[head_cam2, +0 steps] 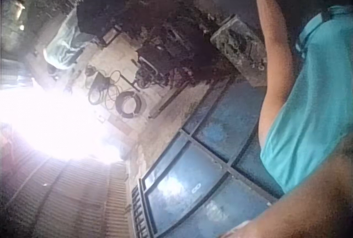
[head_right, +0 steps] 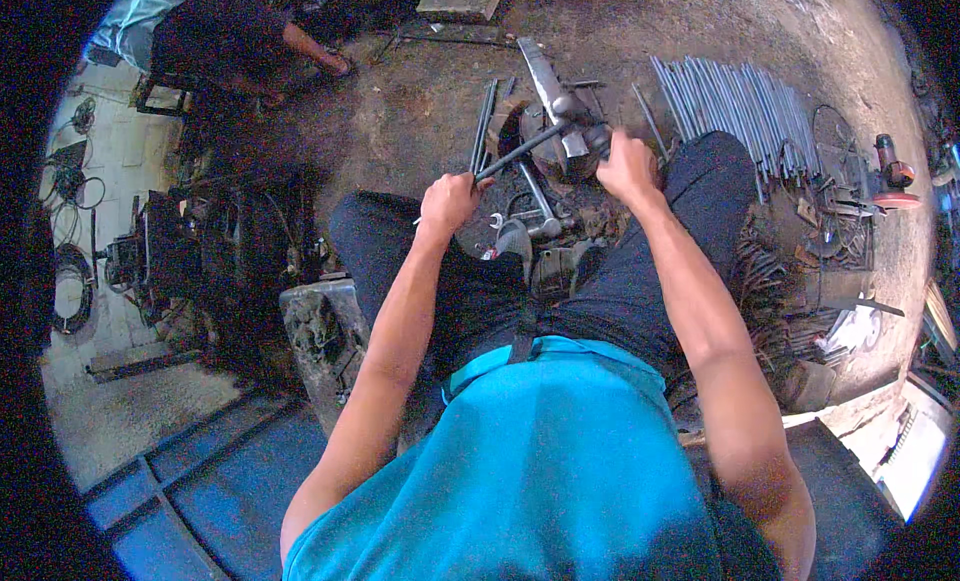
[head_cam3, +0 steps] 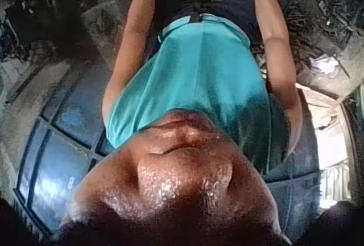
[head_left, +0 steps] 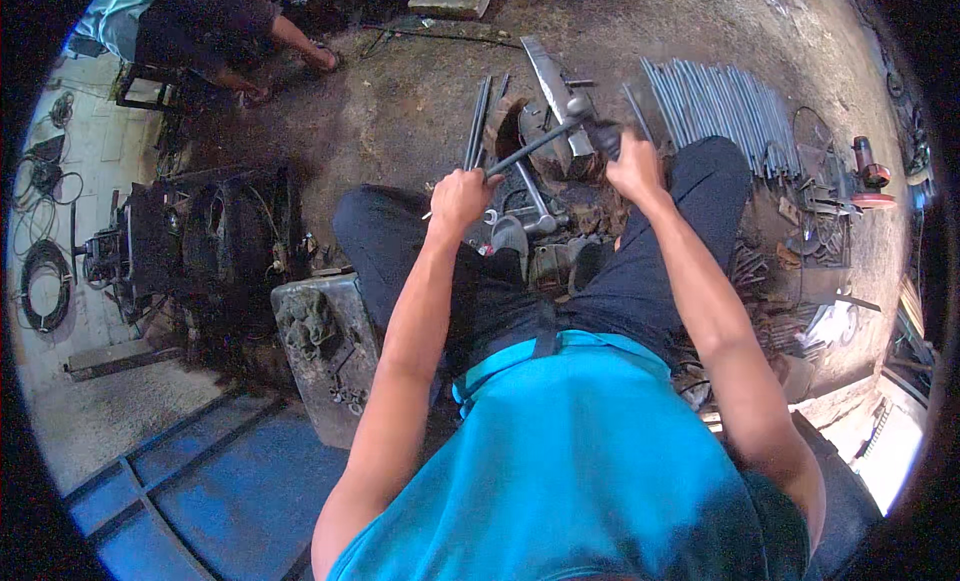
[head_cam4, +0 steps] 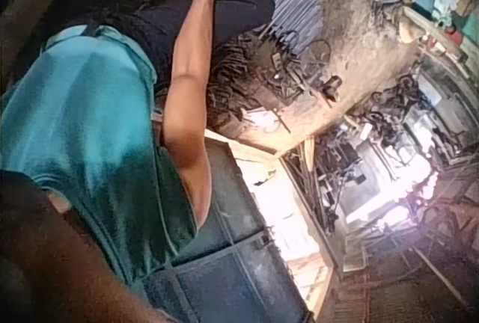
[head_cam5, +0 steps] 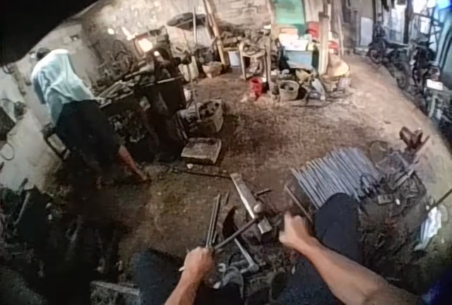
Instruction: Hammering a metal rod on an anvil to shape or flatten it.
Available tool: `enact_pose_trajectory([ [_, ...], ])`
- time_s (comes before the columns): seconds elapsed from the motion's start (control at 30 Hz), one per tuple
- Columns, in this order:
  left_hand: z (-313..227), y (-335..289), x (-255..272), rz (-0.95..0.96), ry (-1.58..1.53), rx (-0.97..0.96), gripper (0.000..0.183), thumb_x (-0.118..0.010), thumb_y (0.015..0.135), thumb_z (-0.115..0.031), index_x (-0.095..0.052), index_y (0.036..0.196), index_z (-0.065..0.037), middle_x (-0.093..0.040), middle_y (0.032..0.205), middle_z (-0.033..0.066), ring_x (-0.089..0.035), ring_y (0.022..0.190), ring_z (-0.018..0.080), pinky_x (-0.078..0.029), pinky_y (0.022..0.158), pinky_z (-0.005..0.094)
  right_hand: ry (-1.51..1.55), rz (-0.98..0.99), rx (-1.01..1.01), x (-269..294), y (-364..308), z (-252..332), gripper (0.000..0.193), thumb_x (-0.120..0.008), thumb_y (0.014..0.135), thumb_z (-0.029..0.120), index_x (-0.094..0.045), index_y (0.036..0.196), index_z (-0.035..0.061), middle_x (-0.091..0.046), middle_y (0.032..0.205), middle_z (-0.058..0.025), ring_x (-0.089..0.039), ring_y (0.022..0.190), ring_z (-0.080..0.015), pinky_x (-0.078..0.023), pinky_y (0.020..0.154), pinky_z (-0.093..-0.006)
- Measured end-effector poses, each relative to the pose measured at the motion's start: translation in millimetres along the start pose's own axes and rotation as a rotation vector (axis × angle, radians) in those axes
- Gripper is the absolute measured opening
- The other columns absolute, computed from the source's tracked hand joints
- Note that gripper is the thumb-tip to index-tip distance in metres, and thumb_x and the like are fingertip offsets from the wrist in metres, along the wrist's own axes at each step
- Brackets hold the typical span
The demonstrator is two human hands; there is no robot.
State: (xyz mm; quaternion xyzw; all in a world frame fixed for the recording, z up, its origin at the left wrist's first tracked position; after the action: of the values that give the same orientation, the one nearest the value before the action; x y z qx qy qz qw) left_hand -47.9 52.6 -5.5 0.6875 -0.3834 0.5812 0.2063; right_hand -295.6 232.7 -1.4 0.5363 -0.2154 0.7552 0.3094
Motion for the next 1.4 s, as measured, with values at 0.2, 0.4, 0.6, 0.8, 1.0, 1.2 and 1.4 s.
enact_pose_trajectory([
  [0.2, 16, -9, 8, -0.065, 0.012, 0.03, 0.051, -0.057, 0.091, -0.054, -0.067, 0.081, -0.005, -0.066, 0.075, 0.0239, -0.066, 0.076, 0.0435, -0.053, 0.068, 0.0535, 0.237, -0.183, 0.08, 129, 46, 74, 0.041, -0.071, 0.076, 0.025, -0.063, 0.107, 0.0004, -0.067, 0.077, -0.0249, -0.067, 0.081, -0.0422, -0.054, 0.074, -0.0499],
  [0.4, 12, -10, 7, -0.066, 0.013, 0.019, 0.048, -0.059, 0.09, -0.052, -0.067, 0.081, -0.005, -0.067, 0.077, 0.0228, -0.066, 0.075, 0.0427, -0.053, 0.068, 0.0525, 0.735, -0.709, 0.369, 251, 54, 133, 0.024, -0.065, 0.075, 0.009, -0.043, 0.07, 0.0031, -0.042, 0.057, -0.0038, -0.038, 0.048, -0.0169, -0.032, 0.048, -0.0366],
  [0.6, 9, -5, 2, -0.036, -0.017, 0.008, 0.043, -0.062, 0.089, -0.048, -0.068, 0.081, -0.006, -0.067, 0.075, 0.0221, -0.066, 0.074, 0.0429, -0.054, 0.067, 0.0528, 0.378, -0.341, 0.087, 51, 7, 41, 0.023, -0.069, 0.075, 0.018, -0.069, 0.092, 0.0019, -0.068, 0.08, -0.0234, -0.068, 0.079, -0.0412, -0.053, 0.071, -0.0475],
  [0.8, 12, -9, 3, -0.052, -0.016, -0.011, 0.04, -0.063, 0.088, -0.046, -0.068, 0.081, -0.006, -0.067, 0.077, 0.0224, -0.066, 0.075, 0.043, -0.053, 0.067, 0.0527, 0.211, -0.187, 0.025, 109, 32, 39, 0.044, -0.072, 0.07, 0.02, -0.063, 0.105, -0.0051, -0.066, 0.071, -0.0237, -0.068, 0.071, -0.0373, -0.052, 0.068, -0.046],
  [1.0, 13, -11, 8, -0.054, 0.009, 0.029, 0.04, -0.065, 0.086, -0.045, -0.068, 0.083, -0.005, -0.068, 0.079, 0.0212, -0.067, 0.078, 0.0416, -0.053, 0.07, 0.0529, 0.651, -0.672, 0.233, 244, 55, 96, 0.021, -0.064, 0.077, 0.007, -0.047, 0.067, 0.0014, -0.045, 0.054, -0.0061, -0.043, 0.047, -0.0172, -0.035, 0.047, -0.0363],
  [1.2, 13, -3, -1, -0.063, 0.0, -0.028, 0.035, -0.064, 0.087, -0.042, -0.068, 0.084, -0.007, -0.067, 0.077, 0.0216, -0.067, 0.076, 0.0418, -0.054, 0.07, 0.0532, 0.583, -0.535, 0.19, 91, 21, 43, 0.027, -0.071, 0.078, 0.024, -0.063, 0.086, -0.0013, -0.068, 0.078, -0.0226, -0.068, 0.073, -0.0385, -0.052, 0.064, -0.0464],
  [1.4, 31, -4, -22, -0.023, 0.0, 0.01, 0.036, -0.064, 0.088, -0.041, -0.068, 0.08, -0.006, -0.068, 0.077, 0.0225, -0.067, 0.076, 0.0431, -0.054, 0.07, 0.053, 0.261, -0.128, -0.034, 65, 9, 23, 0.036, -0.071, 0.072, 0.022, -0.065, 0.095, -0.005, -0.066, 0.087, -0.0317, -0.066, 0.086, -0.0469, -0.053, 0.078, -0.052],
])
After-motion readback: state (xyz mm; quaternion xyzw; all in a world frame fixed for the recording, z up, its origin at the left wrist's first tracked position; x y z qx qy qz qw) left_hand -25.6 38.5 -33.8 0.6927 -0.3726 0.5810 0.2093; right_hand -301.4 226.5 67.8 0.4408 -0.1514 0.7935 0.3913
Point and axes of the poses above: each hand's wrist, its own y-axis towards the middle knuckle, its own x-axis out of the back of the hand, z = x × y, the point moved 6 cm from there along y, towards the middle knuckle
